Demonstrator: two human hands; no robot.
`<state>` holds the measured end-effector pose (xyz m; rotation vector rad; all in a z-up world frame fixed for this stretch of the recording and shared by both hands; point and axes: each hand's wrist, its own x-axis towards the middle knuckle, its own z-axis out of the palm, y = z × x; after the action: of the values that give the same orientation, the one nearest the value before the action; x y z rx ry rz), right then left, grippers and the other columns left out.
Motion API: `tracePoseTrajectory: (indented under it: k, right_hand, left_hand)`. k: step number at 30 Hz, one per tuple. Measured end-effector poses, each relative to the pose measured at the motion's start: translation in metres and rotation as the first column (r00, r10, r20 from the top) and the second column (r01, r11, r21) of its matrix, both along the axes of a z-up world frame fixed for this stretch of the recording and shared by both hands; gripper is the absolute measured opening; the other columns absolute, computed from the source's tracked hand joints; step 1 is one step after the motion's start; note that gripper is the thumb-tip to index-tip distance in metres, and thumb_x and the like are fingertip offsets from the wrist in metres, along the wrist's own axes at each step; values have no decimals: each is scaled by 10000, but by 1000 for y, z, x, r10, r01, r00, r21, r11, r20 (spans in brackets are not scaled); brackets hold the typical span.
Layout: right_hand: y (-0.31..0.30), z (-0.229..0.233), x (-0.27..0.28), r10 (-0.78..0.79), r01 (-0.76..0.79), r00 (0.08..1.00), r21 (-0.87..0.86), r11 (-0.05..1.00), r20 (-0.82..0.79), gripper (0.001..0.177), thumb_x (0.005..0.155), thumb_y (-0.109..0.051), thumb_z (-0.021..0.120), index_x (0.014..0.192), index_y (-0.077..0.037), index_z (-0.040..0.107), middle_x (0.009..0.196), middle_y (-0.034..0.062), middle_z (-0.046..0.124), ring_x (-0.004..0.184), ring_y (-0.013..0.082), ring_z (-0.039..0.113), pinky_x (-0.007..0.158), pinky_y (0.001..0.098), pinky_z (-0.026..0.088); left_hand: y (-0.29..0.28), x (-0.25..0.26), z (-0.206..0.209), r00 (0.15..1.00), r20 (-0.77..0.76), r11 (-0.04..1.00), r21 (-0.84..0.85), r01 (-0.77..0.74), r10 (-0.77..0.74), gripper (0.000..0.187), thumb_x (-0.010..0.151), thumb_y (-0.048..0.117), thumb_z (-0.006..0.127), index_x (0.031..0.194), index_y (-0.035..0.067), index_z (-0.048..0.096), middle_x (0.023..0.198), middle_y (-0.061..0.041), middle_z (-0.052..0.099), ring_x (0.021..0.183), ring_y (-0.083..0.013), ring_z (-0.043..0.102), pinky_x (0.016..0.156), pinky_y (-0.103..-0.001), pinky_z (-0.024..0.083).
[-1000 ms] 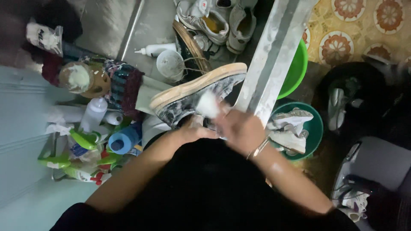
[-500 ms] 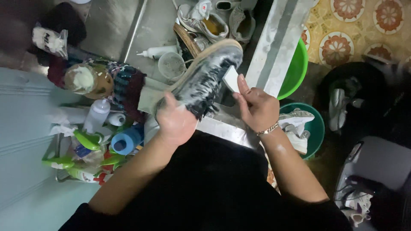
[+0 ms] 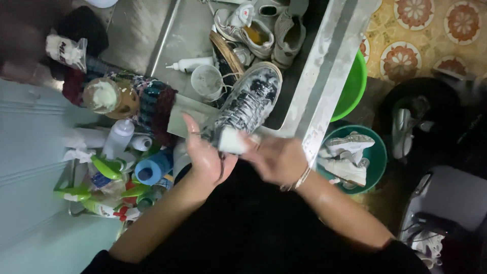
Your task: Cleaning the soles and upper of various shoes using a brush and soap in a sink.
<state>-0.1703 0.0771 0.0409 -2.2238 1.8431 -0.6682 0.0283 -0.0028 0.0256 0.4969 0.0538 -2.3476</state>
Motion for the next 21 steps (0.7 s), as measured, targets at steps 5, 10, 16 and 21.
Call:
tracePoseTrajectory:
  k: [5,10,16,21]
  right_hand:
    - [-35,15,-32,-186,186,983,26,982,-4,440,1016,-286,695,1398,-69,714,717,110,702,509,248,626,460,377,493]
    - [-30,36,-3,-119,125,985,-43,991,126,366,992,-332,698,1315,-161,715,660,71,664,533,258,633,648,427,560]
    - [-50,23,-37,-306,305,950,-26,952,-57,366,1044,-302,706,1360,-119,711,684,126,674,511,271,628,461,401,471]
    - [-57,29,-30,-189,188,982,80,979,2,435,951,-343,712,1331,-133,716,559,105,636,415,276,588,412,418,462]
  left_hand:
    - [-4,1,13,998,-6,992,111,56,-56,1095,896,822,406,1528,-72,392,1541,-162,510,1443,-305,456,1234,-433,326]
    - [-5,2,15,976,205,997,44,71,-78,1092,847,818,452,1537,-26,381,1524,-112,523,1442,-270,466,1221,-420,359]
    - [1,18,-43,850,-527,992,96,78,-16,1031,1071,800,383,1580,-95,345,1572,-223,478,1434,-377,449,1101,-482,367]
    - [-8,2,-4,995,94,998,56,33,-38,1017,930,762,411,1511,-72,397,1512,-156,524,1421,-299,471,1224,-427,331]
